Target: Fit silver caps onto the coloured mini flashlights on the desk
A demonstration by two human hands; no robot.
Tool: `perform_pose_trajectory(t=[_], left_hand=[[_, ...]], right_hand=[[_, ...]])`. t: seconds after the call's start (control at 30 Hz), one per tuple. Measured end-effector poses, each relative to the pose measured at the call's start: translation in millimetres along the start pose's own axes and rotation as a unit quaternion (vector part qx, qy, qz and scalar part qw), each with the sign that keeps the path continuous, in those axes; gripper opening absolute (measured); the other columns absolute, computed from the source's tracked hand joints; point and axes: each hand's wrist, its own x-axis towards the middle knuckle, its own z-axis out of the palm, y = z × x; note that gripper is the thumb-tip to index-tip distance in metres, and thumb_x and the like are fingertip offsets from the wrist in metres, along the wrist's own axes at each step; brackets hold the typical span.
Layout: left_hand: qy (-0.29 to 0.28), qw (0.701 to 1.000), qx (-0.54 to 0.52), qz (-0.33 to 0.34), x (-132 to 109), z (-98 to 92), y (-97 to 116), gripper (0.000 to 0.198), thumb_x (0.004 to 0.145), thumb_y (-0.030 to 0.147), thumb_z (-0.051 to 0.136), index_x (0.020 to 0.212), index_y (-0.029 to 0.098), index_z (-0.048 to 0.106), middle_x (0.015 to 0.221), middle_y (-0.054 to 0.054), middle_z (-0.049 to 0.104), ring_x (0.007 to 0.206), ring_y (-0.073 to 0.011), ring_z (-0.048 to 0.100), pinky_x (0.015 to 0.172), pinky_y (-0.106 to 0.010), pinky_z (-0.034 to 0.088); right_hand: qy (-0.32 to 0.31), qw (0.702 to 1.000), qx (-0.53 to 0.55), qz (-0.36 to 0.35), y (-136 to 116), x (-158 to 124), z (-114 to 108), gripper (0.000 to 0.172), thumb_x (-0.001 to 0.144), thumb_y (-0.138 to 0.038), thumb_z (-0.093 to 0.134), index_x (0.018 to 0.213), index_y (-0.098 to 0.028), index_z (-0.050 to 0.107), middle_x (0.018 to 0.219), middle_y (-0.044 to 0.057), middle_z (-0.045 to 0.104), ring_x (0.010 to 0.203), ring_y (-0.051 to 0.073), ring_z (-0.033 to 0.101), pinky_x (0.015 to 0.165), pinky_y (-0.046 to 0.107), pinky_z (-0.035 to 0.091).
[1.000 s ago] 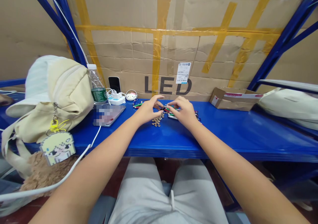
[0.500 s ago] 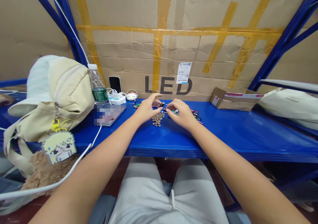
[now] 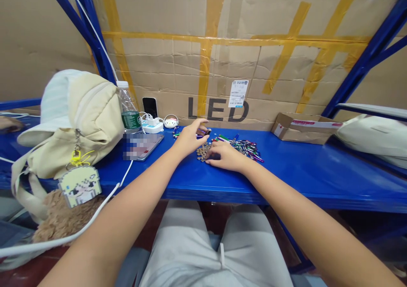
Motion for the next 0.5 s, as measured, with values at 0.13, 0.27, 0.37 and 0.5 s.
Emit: perform_pose_trajectory(t=[0.13,0.27,0.37,0.5], left_hand=[[-0.007,1.0,0.001,0.004,-0.4,-0.1,1.1,0.046,0.075,0.014,0.062,0.119,0.018,0.048,0.098,-0.004,0.068,0.088,-0.0148,0.067,0.082,-0.028,0.053],[-0.012,1.0,0.004,0.004,-0.4,0.2,0.6,0.046,0.075,0.015,0.062,0.119,0.018,0.048,0.099,-0.004,0.068,0.089,-0.0156,0.067,0.083,-0.03,0.053],[-0.019,1.0,0.01,0.006,-0.1,0.3,-1.4,0.047,0.074,0.015,0.062,0.12,0.018,0.048,0.099,-0.004,0.068,0.089,-0.0156,0.066,0.083,-0.029,0.052],[-0.041,0.999,0.009,-0.001,-0.5,0.7,-2.9,0.048,0.075,0.018,0.063,0.121,0.018,0.047,0.099,-0.004,0.068,0.087,-0.0157,0.067,0.08,-0.029,0.052]], right_hand=[[-0.005,1.0,0.013,-0.021,-0.4,1.1,0.7,0.012,0.081,-0.025,0.063,0.089,-0.019,0.07,0.092,0.006,0.065,0.091,0.02,0.058,0.088,0.036,0.04],[-0.001,0.999,-0.036,-0.027,4.9,2.7,4.8,0.013,0.085,-0.024,0.06,0.087,-0.018,0.071,0.088,0.007,0.064,0.086,0.018,0.057,0.082,0.033,0.041],[0.016,0.997,-0.07,-0.025,9.5,3.4,5.2,0.015,0.086,-0.024,0.058,0.083,-0.016,0.07,0.081,0.007,0.062,0.08,0.017,0.055,0.077,0.031,0.041],[0.154,0.987,-0.04,-0.008,12.8,1.5,-3.3,0.016,0.089,-0.023,0.054,0.084,-0.016,0.068,0.079,0.006,0.059,0.077,0.016,0.054,0.073,0.029,0.041]])
